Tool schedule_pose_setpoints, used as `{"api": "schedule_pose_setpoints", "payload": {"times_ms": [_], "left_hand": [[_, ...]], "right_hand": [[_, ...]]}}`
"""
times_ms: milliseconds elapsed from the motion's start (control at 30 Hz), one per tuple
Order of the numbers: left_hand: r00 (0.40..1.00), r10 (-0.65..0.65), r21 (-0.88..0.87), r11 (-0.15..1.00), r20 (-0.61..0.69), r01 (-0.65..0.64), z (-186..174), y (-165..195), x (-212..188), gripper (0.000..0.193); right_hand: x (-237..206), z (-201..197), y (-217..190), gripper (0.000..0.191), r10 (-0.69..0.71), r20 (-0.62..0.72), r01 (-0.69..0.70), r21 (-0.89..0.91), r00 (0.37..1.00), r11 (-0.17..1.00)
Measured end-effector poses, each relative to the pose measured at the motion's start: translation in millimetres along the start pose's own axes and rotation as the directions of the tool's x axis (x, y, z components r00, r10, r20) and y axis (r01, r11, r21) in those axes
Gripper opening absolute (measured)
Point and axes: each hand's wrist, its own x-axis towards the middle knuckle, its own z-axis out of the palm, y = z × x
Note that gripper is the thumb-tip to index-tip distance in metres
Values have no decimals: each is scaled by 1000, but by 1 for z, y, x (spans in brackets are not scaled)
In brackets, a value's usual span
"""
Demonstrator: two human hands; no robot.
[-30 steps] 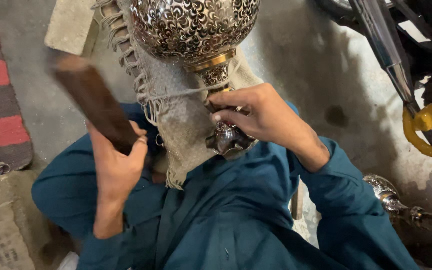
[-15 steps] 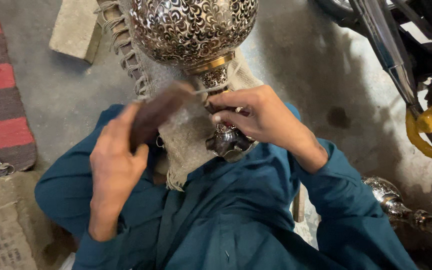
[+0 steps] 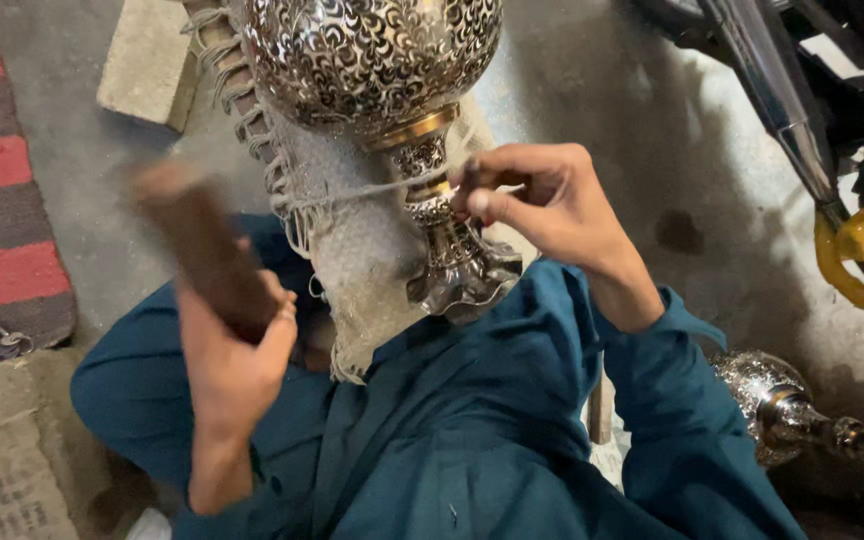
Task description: The person uses a small metal chisel and a wooden mallet to engrave decorative patterns into the neck of a silver-colored metal vessel. They repeatedly position the chisel and strike it with the mallet to create fine details.
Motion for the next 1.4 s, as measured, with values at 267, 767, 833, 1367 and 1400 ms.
{"api": "schedule_pose_setpoints", "payload": {"times_ms": [267,767,833,1367,1400], "left_hand": [[975,222,-315,925,-8,-213,36,-21,-19,47],[992,-43,193,981,114,21,6,2,-9,41],[981,-125,294,953,149,77,5,8,-2,43],[976,-3,447,889,220,-98,5,34,32,74],[965,55,484,857,255,-176,4,36,34,77]], "right_hand": [[12,2,-4,27,-113,281,207,-329,953,921],[29,-3,6,27,-271,403,419,-344,874,840],[30,-4,7,28,-259,409,411,-344,875,844],[30,-3,6,29,-249,399,398,-351,882,847],[30,-3,7,29,-247,400,398,-358,883,844]]}}
